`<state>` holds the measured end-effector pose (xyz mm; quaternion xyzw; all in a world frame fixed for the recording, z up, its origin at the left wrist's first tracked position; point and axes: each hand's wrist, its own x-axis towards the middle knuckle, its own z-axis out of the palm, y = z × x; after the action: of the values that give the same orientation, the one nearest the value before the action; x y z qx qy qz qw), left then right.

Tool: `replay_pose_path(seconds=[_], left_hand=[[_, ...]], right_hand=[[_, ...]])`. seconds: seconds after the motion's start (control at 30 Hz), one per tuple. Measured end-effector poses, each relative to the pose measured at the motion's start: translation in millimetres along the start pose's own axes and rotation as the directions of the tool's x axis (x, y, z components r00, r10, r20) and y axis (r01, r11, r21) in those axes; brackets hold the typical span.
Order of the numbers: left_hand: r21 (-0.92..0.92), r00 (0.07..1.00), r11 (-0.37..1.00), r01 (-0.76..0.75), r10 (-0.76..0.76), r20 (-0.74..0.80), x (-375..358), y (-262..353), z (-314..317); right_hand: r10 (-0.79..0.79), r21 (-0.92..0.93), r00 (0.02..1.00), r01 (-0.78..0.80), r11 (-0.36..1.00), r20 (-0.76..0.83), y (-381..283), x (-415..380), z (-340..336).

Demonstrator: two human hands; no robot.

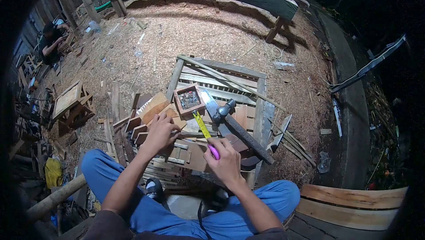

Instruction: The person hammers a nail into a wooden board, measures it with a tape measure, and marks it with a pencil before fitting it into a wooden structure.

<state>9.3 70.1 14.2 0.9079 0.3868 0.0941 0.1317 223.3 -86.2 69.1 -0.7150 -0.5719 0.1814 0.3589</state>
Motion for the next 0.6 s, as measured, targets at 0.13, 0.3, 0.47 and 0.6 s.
replay_pose_path(seconds=[0.13, 0.3, 0.47, 0.6], left_hand=[[-0.053, 0.992, 0.995, -0.084, 0.078, -0.101, 1.0, -2.0, -0.2], [-0.194, 0.988, 0.975, -0.107, 0.082, -0.130, 2.2, 8.2, -17.4], [-0.541, 0.993, 0.840, -0.050, -0.014, -0.113, -3.8, 16.7, -40.0], [-0.670, 0.978, 0.733, -0.116, -0.032, -0.206, -12.3, 26.0, -62.6]], right_hand=[[-0.018, -0.014, 1.000, 0.018, 1.000, -0.011, -3.2, -1.9, -1.7], [-0.035, 0.002, 0.999, 0.035, 0.999, -0.017, -6.0, -4.2, -7.5], [-0.085, 0.033, 0.996, 0.086, 0.996, -0.039, -2.2, -5.1, -11.2], [-0.239, -0.014, 0.962, 0.240, 0.971, -0.133, 5.0, -0.3, -13.6]])
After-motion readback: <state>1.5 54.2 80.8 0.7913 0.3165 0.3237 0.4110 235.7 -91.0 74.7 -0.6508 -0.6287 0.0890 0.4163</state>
